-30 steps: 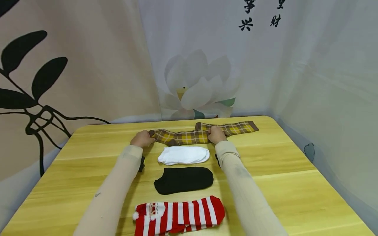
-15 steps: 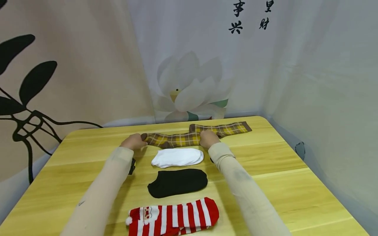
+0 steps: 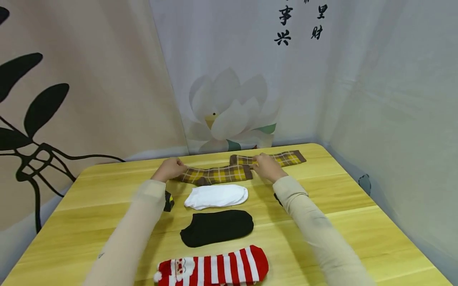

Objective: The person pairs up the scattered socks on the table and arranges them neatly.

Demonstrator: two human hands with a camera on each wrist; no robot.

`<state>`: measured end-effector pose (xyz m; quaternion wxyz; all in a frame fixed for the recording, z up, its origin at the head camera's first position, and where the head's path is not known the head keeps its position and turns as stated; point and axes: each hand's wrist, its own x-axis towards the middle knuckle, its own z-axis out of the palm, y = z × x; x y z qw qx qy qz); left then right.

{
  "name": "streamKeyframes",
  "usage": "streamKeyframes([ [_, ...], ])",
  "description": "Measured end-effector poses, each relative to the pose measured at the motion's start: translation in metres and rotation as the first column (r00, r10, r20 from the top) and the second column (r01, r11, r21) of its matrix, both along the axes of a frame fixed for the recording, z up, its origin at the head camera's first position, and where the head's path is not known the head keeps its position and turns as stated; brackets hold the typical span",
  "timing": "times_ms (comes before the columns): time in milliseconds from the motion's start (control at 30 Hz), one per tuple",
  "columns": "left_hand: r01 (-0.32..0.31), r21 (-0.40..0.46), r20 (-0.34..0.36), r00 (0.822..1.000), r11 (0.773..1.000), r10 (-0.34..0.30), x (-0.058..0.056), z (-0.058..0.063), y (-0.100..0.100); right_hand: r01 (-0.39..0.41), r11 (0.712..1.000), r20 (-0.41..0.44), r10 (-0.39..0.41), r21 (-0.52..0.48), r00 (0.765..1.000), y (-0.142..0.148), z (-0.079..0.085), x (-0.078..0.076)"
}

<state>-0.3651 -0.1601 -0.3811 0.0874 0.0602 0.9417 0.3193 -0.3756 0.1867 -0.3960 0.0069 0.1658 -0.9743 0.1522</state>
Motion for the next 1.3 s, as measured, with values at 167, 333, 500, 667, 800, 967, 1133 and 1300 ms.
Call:
streamKeyframes([
  [167,-0.011,0.099,-0.079,0.997,0.995,0.019,-0.007,-0.003,0.028,0.067,0.987,0.027,-0.064,-0.148,0.998,0.029,0.006,-0.001],
  [333,-0.035,0.173,-0.095,0.994,0.984,0.052,-0.02,-0.005,0.058,0.176,0.941,0.068,-0.163,-0.29,0.984,0.064,0.012,-0.006],
  [500,-0.047,0.196,-0.117,0.991,0.98,0.071,-0.032,-0.007,0.08,0.283,0.897,0.064,-0.278,-0.339,0.958,0.101,0.01,-0.011],
  [667,-0.05,0.184,-0.095,0.993,0.982,0.068,-0.042,-0.017,0.101,0.365,0.857,0.111,-0.349,-0.363,0.93,0.134,-0.002,-0.009],
  [800,-0.066,0.146,-0.073,0.994,0.987,0.078,-0.044,-0.027,0.12,0.42,0.839,0.165,-0.386,-0.347,0.908,0.153,-0.019,-0.008],
  [967,-0.124,0.106,-0.092,0.987,0.987,0.134,-0.047,-0.038,0.134,0.461,0.821,0.246,-0.395,-0.336,0.885,0.158,-0.041,-0.013],
  [1133,-0.156,0.077,-0.092,0.982,0.985,0.163,-0.051,-0.047,0.148,0.427,0.858,0.275,-0.353,-0.287,0.894,0.155,-0.045,-0.017],
  [1300,-0.149,-0.005,-0.103,0.984,0.989,0.147,-0.062,-0.051,0.167,0.339,0.938,0.232,-0.315,-0.068,0.92,0.153,-0.039,-0.025],
])
